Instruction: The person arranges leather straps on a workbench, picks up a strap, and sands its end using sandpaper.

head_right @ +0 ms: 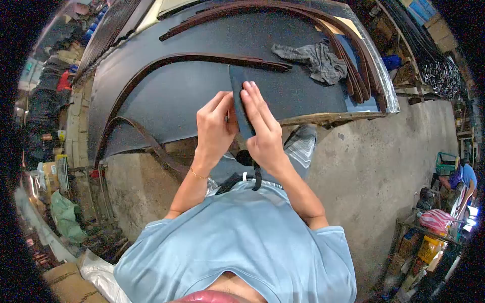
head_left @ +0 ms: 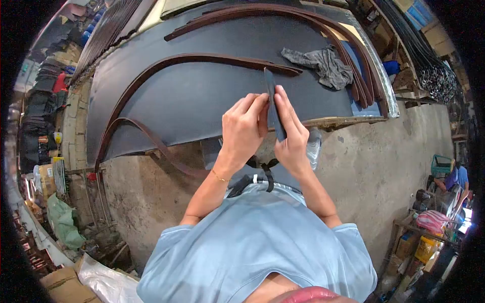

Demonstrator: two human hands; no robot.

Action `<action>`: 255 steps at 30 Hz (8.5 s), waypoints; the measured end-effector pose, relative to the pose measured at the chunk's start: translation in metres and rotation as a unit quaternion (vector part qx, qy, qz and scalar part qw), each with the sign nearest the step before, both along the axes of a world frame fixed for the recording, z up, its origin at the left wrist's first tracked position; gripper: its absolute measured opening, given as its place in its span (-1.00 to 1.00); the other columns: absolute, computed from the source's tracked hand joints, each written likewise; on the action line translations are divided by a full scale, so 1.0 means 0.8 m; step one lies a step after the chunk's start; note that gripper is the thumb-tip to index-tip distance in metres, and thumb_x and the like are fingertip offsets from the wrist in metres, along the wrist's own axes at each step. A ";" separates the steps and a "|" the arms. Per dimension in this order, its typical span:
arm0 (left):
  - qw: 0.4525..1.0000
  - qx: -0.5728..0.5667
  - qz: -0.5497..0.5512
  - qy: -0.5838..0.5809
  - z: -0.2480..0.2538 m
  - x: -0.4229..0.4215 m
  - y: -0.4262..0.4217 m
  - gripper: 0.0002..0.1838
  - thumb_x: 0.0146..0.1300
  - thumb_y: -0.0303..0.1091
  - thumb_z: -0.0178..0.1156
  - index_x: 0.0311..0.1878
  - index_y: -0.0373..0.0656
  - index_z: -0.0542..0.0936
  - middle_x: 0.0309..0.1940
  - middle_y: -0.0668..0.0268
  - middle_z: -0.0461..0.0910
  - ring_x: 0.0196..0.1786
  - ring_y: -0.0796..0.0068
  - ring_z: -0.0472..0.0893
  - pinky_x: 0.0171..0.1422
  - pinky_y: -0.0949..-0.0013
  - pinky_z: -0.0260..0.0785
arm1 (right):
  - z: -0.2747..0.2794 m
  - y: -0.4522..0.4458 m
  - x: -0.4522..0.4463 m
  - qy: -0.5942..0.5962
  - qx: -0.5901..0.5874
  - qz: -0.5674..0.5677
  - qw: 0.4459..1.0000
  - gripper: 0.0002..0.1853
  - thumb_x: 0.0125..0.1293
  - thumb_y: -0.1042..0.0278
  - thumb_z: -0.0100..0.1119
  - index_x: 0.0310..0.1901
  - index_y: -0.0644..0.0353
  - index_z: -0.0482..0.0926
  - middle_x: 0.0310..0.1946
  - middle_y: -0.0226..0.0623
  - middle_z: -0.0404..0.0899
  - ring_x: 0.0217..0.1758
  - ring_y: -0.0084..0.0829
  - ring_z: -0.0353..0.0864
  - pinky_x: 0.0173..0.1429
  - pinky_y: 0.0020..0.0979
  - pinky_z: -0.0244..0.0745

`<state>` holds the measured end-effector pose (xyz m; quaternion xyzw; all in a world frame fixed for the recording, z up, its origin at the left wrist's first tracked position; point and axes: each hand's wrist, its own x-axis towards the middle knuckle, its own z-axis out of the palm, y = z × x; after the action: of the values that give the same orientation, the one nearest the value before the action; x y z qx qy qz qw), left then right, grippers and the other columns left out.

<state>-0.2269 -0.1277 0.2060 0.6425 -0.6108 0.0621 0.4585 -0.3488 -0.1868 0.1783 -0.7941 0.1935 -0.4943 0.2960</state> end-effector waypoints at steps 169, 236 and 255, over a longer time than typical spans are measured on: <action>0.723 -0.001 -0.093 0.684 0.011 -0.002 0.009 -0.82 0.49 -0.43 0.08 -0.16 -0.30 0.63 -0.35 0.49 0.59 -0.34 0.77 0.49 -0.28 0.59 0.36 | 0.019 0.004 -0.018 0.117 -0.121 0.088 0.982 -0.29 0.01 0.68 0.15 0.33 0.39 0.38 0.42 0.02 0.32 0.56 0.06 0.19 0.56 0.04 0.10; 0.697 -0.002 -0.258 0.669 0.010 0.049 0.008 -0.76 0.49 -0.22 0.12 -0.25 -0.18 0.55 -0.49 0.36 0.57 -0.52 0.61 0.54 -0.42 0.51 0.43 | 0.039 -0.016 -0.029 -0.009 0.035 0.054 0.998 -0.27 0.13 0.80 -0.03 0.43 0.29 0.32 0.45 -0.01 0.30 0.54 -0.07 0.26 0.54 -0.21 0.18; 0.779 -0.030 -0.096 0.618 0.007 0.032 0.001 -0.85 0.46 -0.56 0.07 -0.12 -0.39 0.63 -0.24 0.38 0.65 -0.20 0.71 0.58 -0.11 0.55 0.47 | 0.034 -0.005 0.009 0.131 -0.142 0.090 0.977 -0.36 0.18 0.69 -0.03 0.37 0.35 0.35 0.46 -0.01 0.28 0.57 -0.05 0.19 0.58 0.07 0.02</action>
<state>-0.2012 -0.1268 0.2117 0.4670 -0.2524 -0.3748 0.7601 -0.3418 -0.1905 0.2057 -0.9000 0.0860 -0.3796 0.1962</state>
